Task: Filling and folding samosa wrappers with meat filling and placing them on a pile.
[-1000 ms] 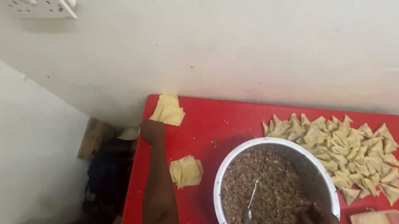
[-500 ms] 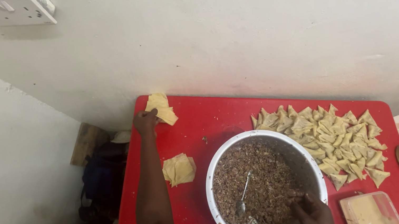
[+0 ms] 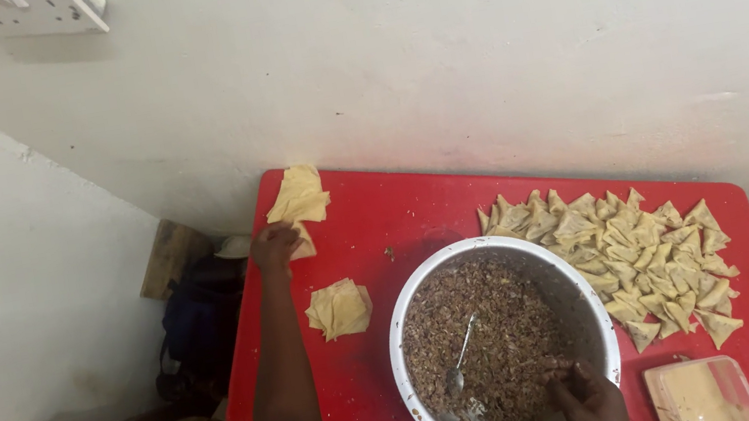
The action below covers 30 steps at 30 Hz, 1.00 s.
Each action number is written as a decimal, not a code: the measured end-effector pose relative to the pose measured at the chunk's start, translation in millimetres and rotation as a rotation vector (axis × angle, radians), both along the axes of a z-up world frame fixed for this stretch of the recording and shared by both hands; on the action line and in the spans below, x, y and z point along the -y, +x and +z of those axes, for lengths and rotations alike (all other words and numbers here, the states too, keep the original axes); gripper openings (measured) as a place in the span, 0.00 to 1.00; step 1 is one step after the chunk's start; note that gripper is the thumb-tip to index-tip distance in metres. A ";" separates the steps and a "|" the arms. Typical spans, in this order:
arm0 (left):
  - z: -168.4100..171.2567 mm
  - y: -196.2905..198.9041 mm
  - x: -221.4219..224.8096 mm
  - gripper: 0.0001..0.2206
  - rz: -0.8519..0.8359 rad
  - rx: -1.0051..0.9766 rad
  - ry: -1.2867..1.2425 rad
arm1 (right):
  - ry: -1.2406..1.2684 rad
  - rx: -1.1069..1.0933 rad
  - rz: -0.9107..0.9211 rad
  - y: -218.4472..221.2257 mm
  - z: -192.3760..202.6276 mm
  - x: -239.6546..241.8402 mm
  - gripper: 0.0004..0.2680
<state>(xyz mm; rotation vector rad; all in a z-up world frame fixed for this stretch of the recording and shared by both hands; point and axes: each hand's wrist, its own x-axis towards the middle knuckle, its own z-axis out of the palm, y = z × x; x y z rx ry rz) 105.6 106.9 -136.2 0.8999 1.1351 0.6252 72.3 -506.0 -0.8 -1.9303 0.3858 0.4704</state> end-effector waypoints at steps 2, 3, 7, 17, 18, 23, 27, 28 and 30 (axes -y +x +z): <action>-21.2 4.4 -14.8 0.14 -0.104 0.146 0.023 | -0.014 0.030 0.022 0.0 0.7 -1.7 0.06; -6.4 7.1 -14.0 0.14 -0.097 0.149 0.022 | -0.015 0.033 0.027 1.5 -4.9 0.1 0.06; 34.8 20.5 -11.5 0.13 -0.064 0.134 0.070 | -0.044 -0.001 0.064 5.3 5.6 -8.7 0.04; -52.1 32.0 -26.6 0.08 -0.401 -0.659 1.276 | -0.304 -0.101 0.061 9.4 42.7 -31.1 0.08; -56.2 29.7 -27.2 0.08 -0.411 -0.661 1.270 | -0.310 -0.108 0.057 6.8 39.8 -27.4 0.08; -94.1 40.2 -68.2 0.16 -0.611 -0.680 1.334 | -0.149 -0.029 0.036 11.6 -8.0 -3.0 0.06; -83.8 47.5 -91.4 0.13 -0.700 -0.629 1.308 | -0.095 -0.036 -0.014 13.1 15.9 -20.5 0.06; -69.9 53.4 -95.2 0.10 -0.848 -0.783 1.184 | -0.163 -0.062 0.023 15.3 26.5 -27.8 0.05; -50.6 56.5 -97.5 0.10 -0.986 -0.938 1.042 | -0.232 -0.089 0.066 17.9 23.3 -28.2 0.06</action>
